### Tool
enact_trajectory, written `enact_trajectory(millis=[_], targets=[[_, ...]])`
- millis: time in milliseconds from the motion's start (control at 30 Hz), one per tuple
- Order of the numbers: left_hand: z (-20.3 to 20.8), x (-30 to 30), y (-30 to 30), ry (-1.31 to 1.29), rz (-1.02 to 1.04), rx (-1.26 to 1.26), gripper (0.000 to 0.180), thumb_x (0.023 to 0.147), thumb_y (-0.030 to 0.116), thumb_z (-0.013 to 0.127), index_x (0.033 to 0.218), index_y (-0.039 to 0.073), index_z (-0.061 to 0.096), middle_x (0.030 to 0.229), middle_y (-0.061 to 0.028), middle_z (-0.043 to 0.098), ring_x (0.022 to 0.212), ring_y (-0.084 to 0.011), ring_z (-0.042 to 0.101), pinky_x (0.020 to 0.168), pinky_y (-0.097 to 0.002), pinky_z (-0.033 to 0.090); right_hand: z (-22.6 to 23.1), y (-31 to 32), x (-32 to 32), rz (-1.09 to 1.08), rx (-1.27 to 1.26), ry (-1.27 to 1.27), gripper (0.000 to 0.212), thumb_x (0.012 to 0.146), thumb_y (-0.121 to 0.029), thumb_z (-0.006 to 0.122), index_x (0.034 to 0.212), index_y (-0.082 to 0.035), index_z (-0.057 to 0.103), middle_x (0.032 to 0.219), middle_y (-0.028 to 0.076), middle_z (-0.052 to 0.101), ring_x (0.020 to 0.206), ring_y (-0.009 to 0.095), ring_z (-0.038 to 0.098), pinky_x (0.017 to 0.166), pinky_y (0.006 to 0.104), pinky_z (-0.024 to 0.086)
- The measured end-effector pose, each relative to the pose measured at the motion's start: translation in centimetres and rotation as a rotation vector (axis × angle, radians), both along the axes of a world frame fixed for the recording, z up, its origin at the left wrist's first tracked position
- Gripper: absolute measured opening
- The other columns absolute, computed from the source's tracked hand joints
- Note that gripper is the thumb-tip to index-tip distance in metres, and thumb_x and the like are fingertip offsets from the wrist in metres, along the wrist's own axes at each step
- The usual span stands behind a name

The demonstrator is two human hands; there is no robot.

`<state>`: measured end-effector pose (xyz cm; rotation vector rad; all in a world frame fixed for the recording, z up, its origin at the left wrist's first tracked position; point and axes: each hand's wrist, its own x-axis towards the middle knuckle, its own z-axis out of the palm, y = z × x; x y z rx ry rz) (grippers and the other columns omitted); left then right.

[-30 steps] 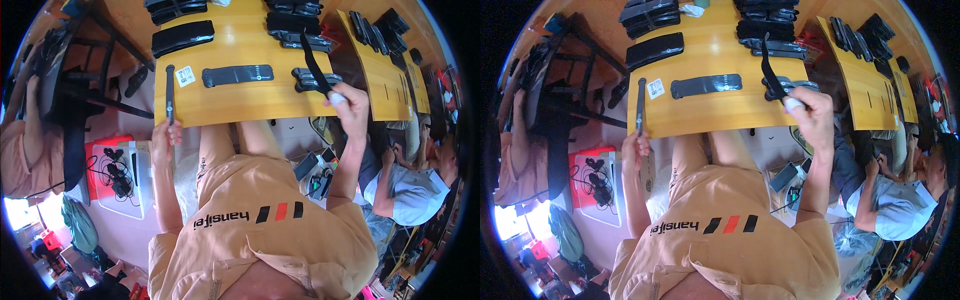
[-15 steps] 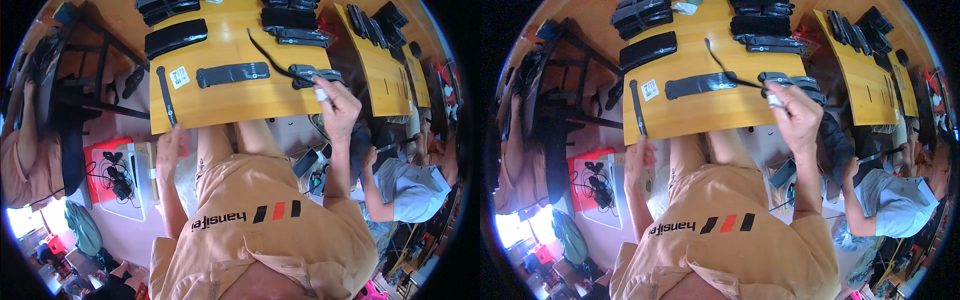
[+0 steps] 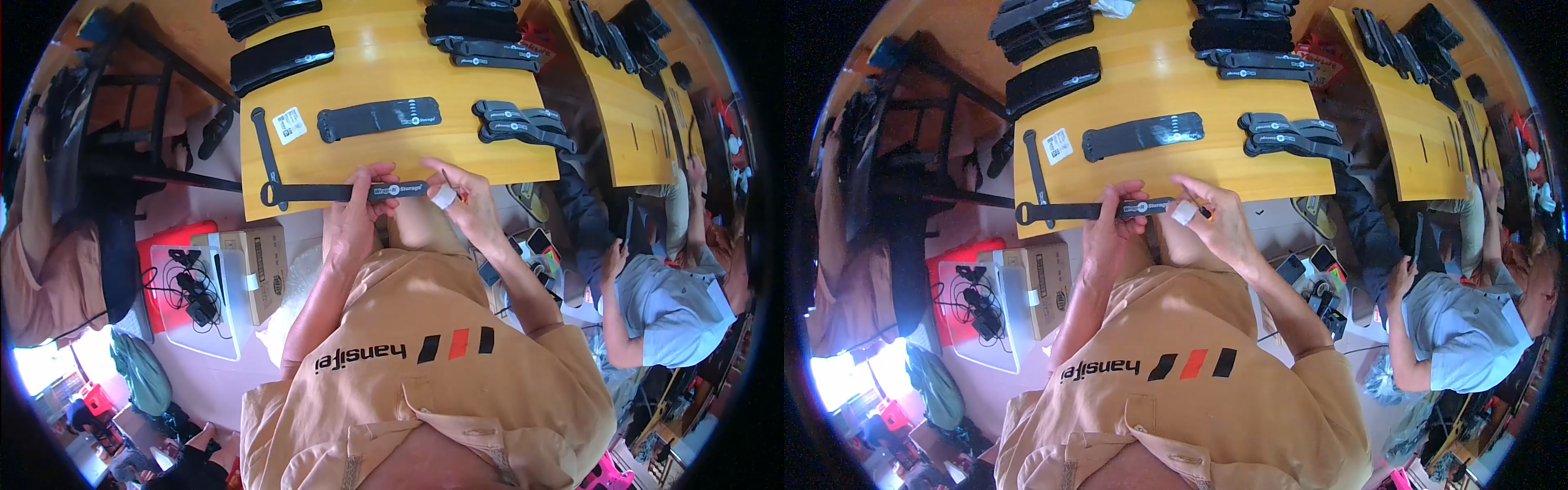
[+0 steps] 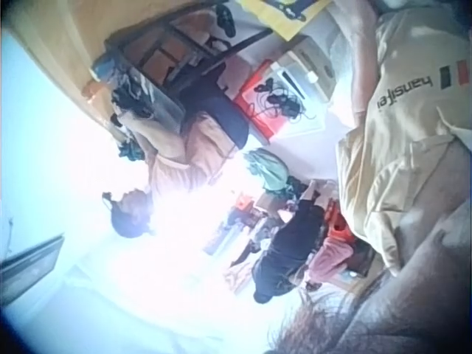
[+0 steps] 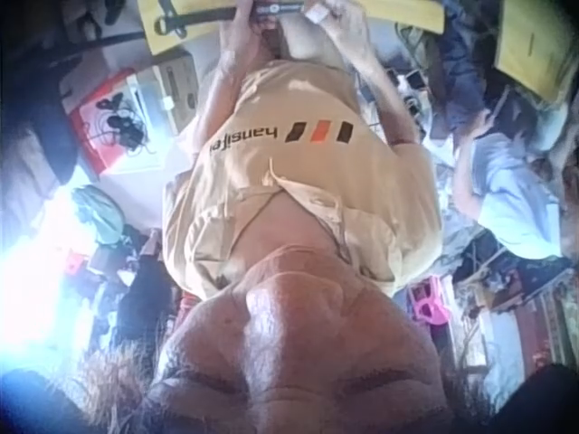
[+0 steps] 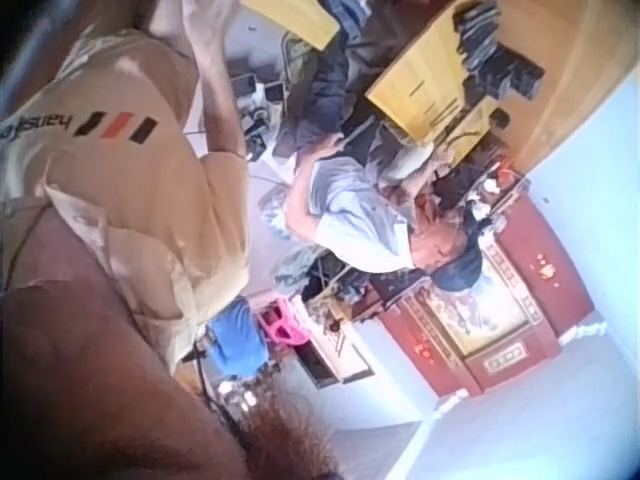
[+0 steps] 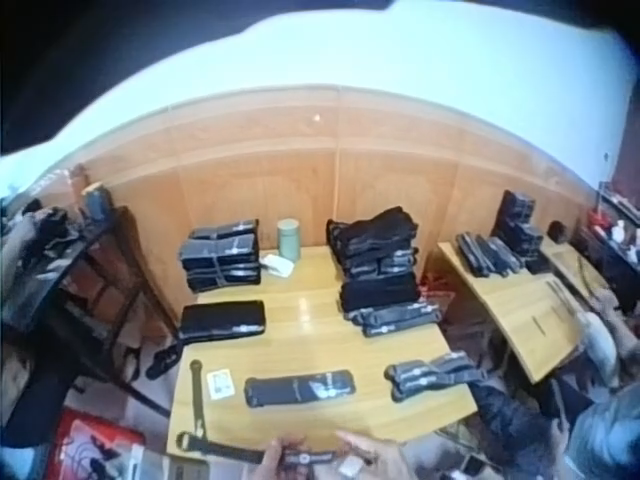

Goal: The recorder is assembling small black strap components, likely for watches or gear, by inserting pins using a small screwdriver-like tool.

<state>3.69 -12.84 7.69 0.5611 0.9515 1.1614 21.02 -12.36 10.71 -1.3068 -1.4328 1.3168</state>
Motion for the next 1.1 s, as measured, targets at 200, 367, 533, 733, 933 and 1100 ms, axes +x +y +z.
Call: enact_trajectory(millis=[200,367,533,733,933,1100], targets=[[-0.3,0.3,0.3,-0.025,0.019,-0.020,0.034,0.095,0.026,0.039,0.105,-0.002,0.056,0.080,-0.0066,0.059,0.061,-0.0091,0.056,0.055,-0.0204,0.047,-2.1,0.9,0.5,-0.072,-0.379,0.250,0.017,0.077,-0.012,0.065,0.087,0.001,0.065,0.065,0.003,0.060,0.046,0.002,0.039,0.040,0.0179,0.028],[-2.4,-4.4,1.4,-0.057,0.086,-0.023,0.023,0.091,0.017,0.050,0.101,-0.001,0.059,0.084,-0.0081,0.061,0.060,-0.0097,0.059,0.054,-0.0199,0.051,-3.1,2.8,2.4,-0.152,-0.331,0.153,0.011,0.077,-0.009,0.064,0.085,-0.001,0.065,0.065,0.002,0.060,0.045,0.002,0.039,0.041,0.0174,0.030],[-3.0,-6.8,3.7,0.152,0.243,-0.035,0.016,0.085,0.010,0.058,0.097,0.000,0.061,0.074,-0.0054,0.061,0.060,-0.0097,0.060,0.054,-0.0188,0.050,-3.7,5.0,1.9,-0.207,-0.254,0.124,0.011,0.077,-0.008,0.063,0.083,0.001,0.065,0.069,0.001,0.060,0.060,0.005,0.049,0.056,0.0191,0.039],[-5.1,-7.5,6.7,0.446,0.245,0.068,0.013,0.082,0.007,0.061,0.091,-0.002,0.064,0.076,-0.0038,0.061,0.061,-0.0080,0.057,0.053,-0.0184,0.047,-5.1,8.2,1.7,-0.208,-0.157,-0.011,0.008,0.075,-0.006,0.063,0.079,0.001,0.066,0.065,-0.003,0.055,0.059,0.004,0.044,0.052,0.0196,0.034],[-5.5,-7.0,8.0,0.642,0.220,0.074,0.014,0.082,0.008,0.061,0.093,-0.001,0.064,0.076,-0.0021,0.060,0.059,-0.0072,0.054,0.052,-0.0182,0.044,-8.9,10.1,2.1,-0.254,-0.060,-0.048,0.008,0.075,-0.006,0.064,0.079,0.001,0.066,0.059,-0.004,0.052,0.054,0.005,0.042,0.048,0.0216,0.033],[-5.5,-6.5,8.3,0.740,0.232,0.098,0.014,0.082,0.009,0.062,0.091,-0.001,0.063,0.072,-0.0014,0.059,0.057,-0.0055,0.051,0.050,-0.0172,0.040,-8.7,10.4,1.8,-0.327,0.051,-0.239,0.011,0.072,-0.007,0.065,0.079,0.001,0.065,0.056,0.001,0.053,0.052,0.007,0.044,0.049,0.0239,0.037]])
